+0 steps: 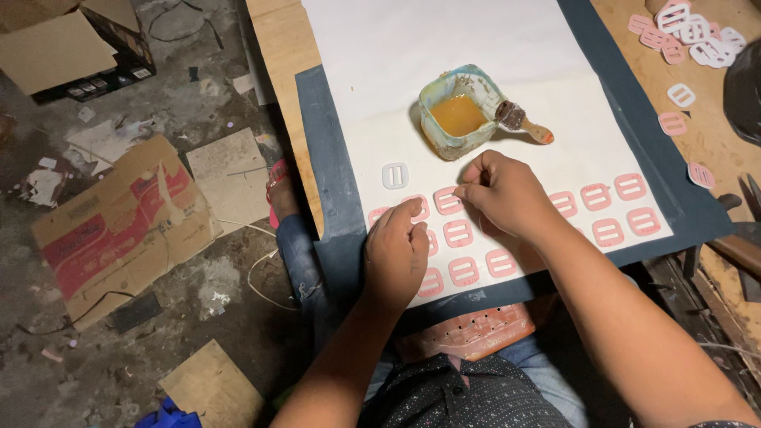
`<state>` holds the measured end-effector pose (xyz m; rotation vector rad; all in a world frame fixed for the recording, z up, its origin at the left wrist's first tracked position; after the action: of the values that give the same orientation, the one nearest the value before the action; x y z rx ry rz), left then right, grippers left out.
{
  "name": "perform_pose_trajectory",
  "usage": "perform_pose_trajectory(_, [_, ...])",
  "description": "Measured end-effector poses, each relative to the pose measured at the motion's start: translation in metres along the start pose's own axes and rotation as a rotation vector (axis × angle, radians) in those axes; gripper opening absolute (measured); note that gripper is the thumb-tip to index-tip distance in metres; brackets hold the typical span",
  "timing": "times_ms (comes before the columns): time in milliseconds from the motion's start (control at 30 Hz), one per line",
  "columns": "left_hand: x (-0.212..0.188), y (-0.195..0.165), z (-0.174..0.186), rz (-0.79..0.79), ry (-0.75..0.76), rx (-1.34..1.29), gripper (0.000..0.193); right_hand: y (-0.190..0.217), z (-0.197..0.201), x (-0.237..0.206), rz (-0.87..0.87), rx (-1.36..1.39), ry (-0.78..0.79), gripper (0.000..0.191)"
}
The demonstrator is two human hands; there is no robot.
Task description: The person paints small white plastic rectangular parts with a yellowish liquid using a brush, then places them on a white sheet to dry. The person repeats this process for several parts, arranging them in rows.
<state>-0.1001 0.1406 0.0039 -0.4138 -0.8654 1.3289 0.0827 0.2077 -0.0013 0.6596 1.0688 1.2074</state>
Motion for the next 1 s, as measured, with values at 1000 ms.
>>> perform_pose_trajectory(1000, [0.0, 0.001, -0.003, 0.041, 0.028, 0.081, 0.033, 0.001, 0.002, 0.009, 0.105, -0.162, -0.051, 0.019])
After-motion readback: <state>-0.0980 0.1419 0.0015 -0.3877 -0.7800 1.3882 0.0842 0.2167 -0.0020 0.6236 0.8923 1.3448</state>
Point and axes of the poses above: each hand's wrist, its own x-axis towards the middle knuckle, its own z-axis out of the back of the hand, y = z × x, the point moved 10 cm from there along x, towards the middle knuckle, and after that the axes turned 12 degrees about x, right-handed, at the moved point
